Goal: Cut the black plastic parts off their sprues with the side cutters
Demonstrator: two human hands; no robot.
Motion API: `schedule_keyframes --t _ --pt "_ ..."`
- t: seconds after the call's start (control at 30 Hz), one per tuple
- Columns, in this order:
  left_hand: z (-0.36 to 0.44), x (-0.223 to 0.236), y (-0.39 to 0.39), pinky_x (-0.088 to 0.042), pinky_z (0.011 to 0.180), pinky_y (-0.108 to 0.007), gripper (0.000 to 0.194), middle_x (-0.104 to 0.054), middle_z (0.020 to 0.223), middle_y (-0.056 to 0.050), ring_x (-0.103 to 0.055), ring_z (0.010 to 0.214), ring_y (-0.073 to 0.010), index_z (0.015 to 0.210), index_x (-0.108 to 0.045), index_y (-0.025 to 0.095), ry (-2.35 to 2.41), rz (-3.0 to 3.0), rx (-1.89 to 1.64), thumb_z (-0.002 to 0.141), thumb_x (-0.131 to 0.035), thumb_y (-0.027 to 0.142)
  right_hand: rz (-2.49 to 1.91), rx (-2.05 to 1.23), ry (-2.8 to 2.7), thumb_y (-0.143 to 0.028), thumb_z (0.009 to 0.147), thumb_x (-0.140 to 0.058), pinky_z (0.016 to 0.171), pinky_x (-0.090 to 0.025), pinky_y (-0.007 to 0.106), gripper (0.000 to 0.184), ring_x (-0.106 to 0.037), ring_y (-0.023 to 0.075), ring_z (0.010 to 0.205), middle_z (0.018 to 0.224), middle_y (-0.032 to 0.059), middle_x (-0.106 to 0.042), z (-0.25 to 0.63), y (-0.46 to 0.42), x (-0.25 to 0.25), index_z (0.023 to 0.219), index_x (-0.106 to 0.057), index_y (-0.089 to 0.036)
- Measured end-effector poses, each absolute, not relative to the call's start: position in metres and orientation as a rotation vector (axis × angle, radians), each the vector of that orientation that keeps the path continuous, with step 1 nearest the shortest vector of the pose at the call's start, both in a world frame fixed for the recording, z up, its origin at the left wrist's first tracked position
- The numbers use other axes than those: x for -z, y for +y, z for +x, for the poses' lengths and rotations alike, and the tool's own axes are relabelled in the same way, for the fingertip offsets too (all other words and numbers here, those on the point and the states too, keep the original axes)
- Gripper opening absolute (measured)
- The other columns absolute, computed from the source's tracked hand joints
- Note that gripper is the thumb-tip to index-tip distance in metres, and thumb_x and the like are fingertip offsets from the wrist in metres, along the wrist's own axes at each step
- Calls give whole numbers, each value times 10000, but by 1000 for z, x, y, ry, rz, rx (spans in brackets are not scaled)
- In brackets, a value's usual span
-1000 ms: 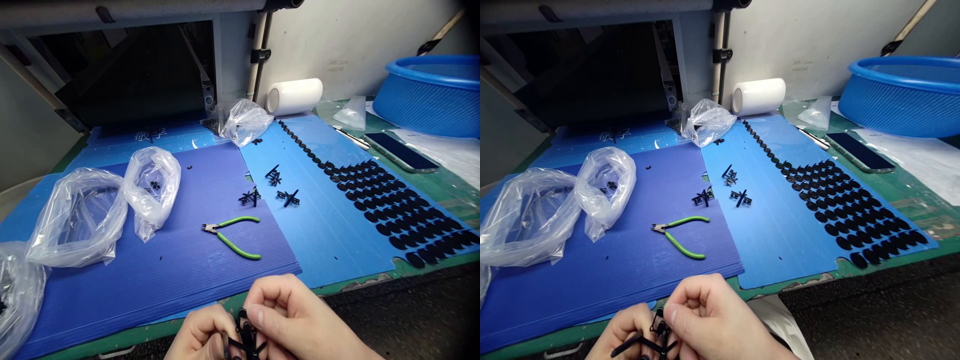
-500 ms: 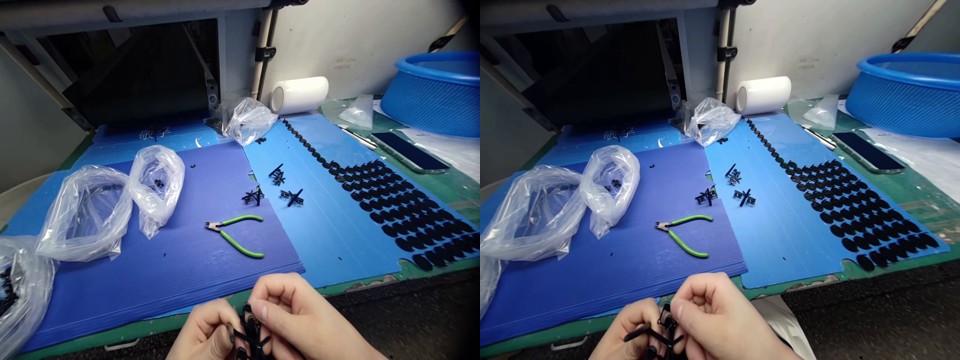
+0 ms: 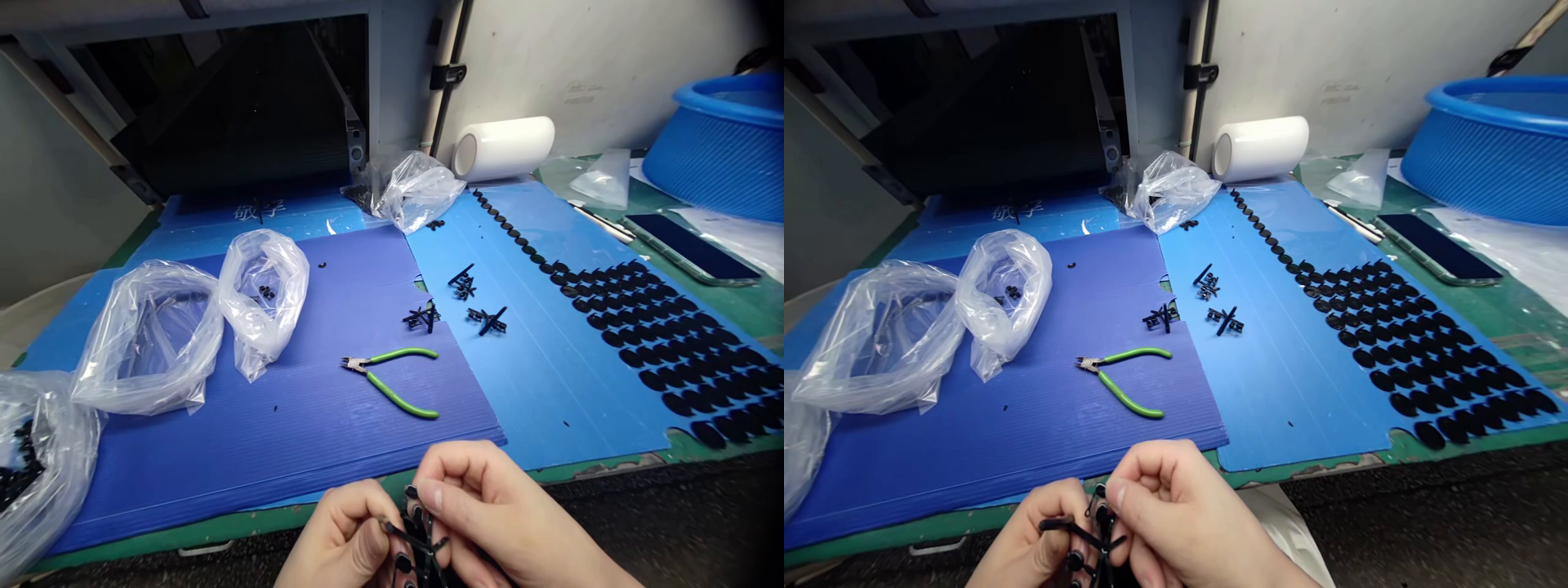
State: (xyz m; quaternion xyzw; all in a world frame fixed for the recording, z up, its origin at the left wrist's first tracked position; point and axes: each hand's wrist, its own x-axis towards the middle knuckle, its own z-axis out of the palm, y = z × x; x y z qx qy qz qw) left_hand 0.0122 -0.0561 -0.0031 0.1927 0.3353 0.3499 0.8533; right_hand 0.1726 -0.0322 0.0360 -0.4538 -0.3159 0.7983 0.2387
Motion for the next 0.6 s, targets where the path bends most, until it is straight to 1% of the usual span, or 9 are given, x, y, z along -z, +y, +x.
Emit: schedule_keyframes --t 0.33,0.53,0.6 --pt "12 0 -56 -351 449 -132 267 -601 532 -5 -531 461 -52 630 -600 118 690 365 -740 613 -729 350 -1220 -2186 -911 -367 778 -543 246 -215 57 277 -338 -17 253 411 -82 -471 174 -32 -34 643 -469 -137" --pt "12 -1 -56 -355 451 -137 269 -611 547 -13 -532 461 -56 620 -608 119 703 341 -731 594 -739 352 -1244 -2191 -918 -422 762 -543 251 -208 73 308 -350 -13 266 465 -55 -509 173 -32 -37 658 -467 -143" --pt "12 -1 -55 -356 457 -139 293 -621 569 -28 -536 473 -61 630 -612 119 709 353 -724 584 -737 380 -1244 -2182 -917 -437 750 -550 252 -190 86 315 -346 -8 266 469 -53 -511 172 -32 -38 659 -462 -148"
